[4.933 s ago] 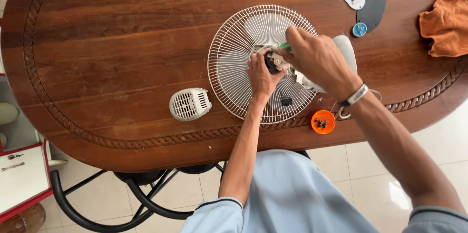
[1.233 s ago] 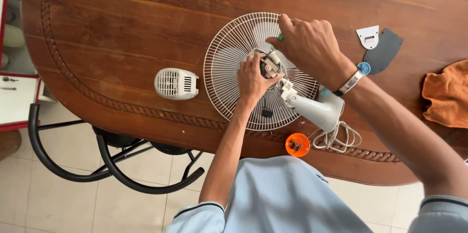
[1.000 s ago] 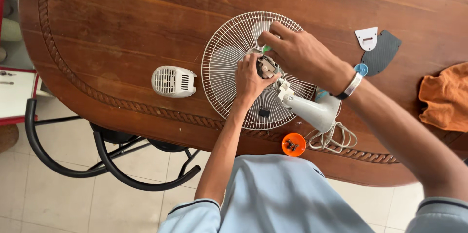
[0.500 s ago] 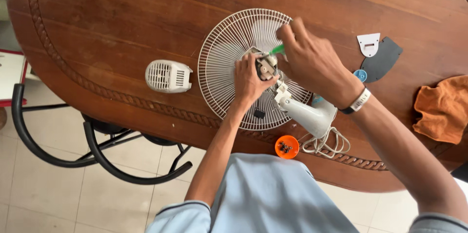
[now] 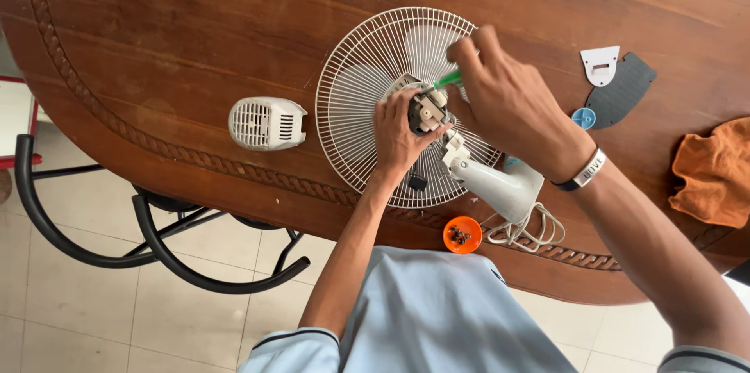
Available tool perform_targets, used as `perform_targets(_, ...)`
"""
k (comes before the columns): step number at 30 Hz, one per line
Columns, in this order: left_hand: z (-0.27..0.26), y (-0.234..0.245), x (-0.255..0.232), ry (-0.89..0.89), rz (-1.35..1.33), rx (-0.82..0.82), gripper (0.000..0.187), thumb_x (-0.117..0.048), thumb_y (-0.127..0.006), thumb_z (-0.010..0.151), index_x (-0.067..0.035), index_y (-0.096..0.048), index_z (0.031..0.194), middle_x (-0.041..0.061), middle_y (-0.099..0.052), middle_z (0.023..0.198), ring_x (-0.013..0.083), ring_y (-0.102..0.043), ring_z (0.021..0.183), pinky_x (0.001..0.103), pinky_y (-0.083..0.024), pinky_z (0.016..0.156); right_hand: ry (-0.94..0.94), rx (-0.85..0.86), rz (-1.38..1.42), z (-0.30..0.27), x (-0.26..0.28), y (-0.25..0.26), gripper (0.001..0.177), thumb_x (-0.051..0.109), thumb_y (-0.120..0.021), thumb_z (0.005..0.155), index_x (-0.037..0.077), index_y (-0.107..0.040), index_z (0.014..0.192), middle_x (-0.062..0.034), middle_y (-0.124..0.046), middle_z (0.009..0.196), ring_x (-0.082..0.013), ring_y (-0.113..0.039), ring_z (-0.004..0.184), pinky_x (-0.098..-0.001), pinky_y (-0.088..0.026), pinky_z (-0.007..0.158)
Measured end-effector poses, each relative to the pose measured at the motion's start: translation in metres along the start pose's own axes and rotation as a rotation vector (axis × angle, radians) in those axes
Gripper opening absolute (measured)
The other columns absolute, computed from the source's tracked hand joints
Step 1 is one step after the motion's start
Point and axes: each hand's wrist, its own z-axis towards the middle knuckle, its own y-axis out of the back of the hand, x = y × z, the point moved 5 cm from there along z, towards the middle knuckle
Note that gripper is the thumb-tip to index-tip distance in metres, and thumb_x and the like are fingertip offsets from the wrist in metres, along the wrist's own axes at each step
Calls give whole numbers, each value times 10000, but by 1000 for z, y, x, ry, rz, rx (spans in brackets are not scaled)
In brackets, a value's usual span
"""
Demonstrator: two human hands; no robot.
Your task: The person reassembles a disassembled electric fan on a wooden table. They attach the rear motor housing, secure the oscillation knob, and place the base plate onto the fan stand, using a screwdriver to tighten screws.
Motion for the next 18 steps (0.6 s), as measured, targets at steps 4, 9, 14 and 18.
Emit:
perform_targets(4,-6,-1,1,16,23,4,909,-726,-798,719,-134,-510,1345,66,-614,1256,231,-563,1157,446,-457,1038,58,-22,81,1,-2,4,274,214,-671,997,-5,-569,1126,-169,-628,1035,-315,-646,665,-393,-532,559)
perform_targets(9,-3,-4,3,3,28,0,891,-721,-808,723,-142,-516,1334,60,-614,1234,228,-564,1128,417,-469,991,-188,157,-129,12,-17,-10,375,386,-613,1053,27,-543,969,-79,-615,726,-265,-615,526,-406,-509,519)
perform_targets(14,-3,-7,10,22,21,25,892,-721,-816,711,-141,-525,1322,67,-618,1183,213,-569,1070,408,-475,953,-123,67,-241,8,-10,2,388,351,-642,996,-17,-521,1007,-151,-606,835,-287,-626,558,-425,-497,485)
perform_targets(18,-4,-6,10,-31,19,-5,890,-710,-832,710,-132,-512,1307,63,-620,1156,213,-572,1060,414,-473,946,7,51,-11,-1,4,3,318,213,-672,957,-10,-483,1082,-184,-584,993,-352,-649,697,-461,-518,561)
